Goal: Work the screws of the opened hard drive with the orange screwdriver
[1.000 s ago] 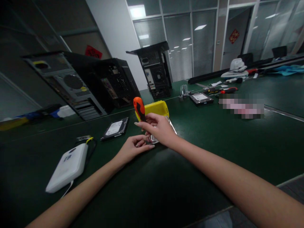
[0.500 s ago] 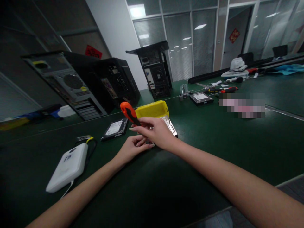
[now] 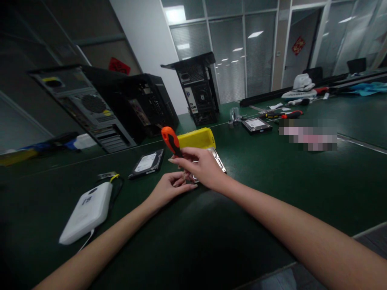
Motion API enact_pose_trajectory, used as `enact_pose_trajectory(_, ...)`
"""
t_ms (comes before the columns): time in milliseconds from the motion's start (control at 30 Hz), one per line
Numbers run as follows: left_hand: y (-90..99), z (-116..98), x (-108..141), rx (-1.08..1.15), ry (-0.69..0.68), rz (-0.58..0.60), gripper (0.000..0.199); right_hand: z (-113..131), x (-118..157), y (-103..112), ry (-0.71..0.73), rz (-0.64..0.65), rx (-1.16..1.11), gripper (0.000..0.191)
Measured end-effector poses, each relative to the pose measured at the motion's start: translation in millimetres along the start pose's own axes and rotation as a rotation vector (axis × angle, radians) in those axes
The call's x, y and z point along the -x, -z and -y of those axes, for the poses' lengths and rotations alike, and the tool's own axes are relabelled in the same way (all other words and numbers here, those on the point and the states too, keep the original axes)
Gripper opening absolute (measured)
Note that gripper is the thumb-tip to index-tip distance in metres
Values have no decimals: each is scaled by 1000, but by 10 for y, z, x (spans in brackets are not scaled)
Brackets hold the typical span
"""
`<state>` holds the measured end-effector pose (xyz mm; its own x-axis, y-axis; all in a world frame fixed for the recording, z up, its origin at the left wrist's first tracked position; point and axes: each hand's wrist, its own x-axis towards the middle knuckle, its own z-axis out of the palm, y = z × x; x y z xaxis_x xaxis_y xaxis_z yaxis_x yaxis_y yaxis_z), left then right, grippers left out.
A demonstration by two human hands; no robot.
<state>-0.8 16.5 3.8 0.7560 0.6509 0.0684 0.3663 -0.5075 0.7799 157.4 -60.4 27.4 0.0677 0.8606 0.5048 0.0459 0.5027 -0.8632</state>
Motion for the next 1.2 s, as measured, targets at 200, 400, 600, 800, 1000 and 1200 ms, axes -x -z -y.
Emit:
enact_pose_trajectory(200, 1, 4, 0, -9, -5, -3, 35, 2, 7, -12, -7, 12, -31, 32)
enact_pose_trajectory(400, 6, 0, 1, 4, -5, 6, 36, 10, 11, -12, -6, 8, -27, 30)
enact_pose_trajectory(600, 1, 11, 3, 5, -5, 5, 35, 20, 19, -20, 4, 16, -33, 27)
enact_pose_trajectory(800, 1, 7, 6, 24, 1, 12, 33, -12, 1, -16, 34, 21, 5, 26)
enact_pose_trajectory(1000, 6, -1, 5, 25, 12, 16, 33, -8, 4, -16, 37, 21, 23, 26)
enact_pose_trajectory(1200, 5, -11, 0, 18, 15, 11, 33, -21, 4, -10, 53, 23, 42, 26)
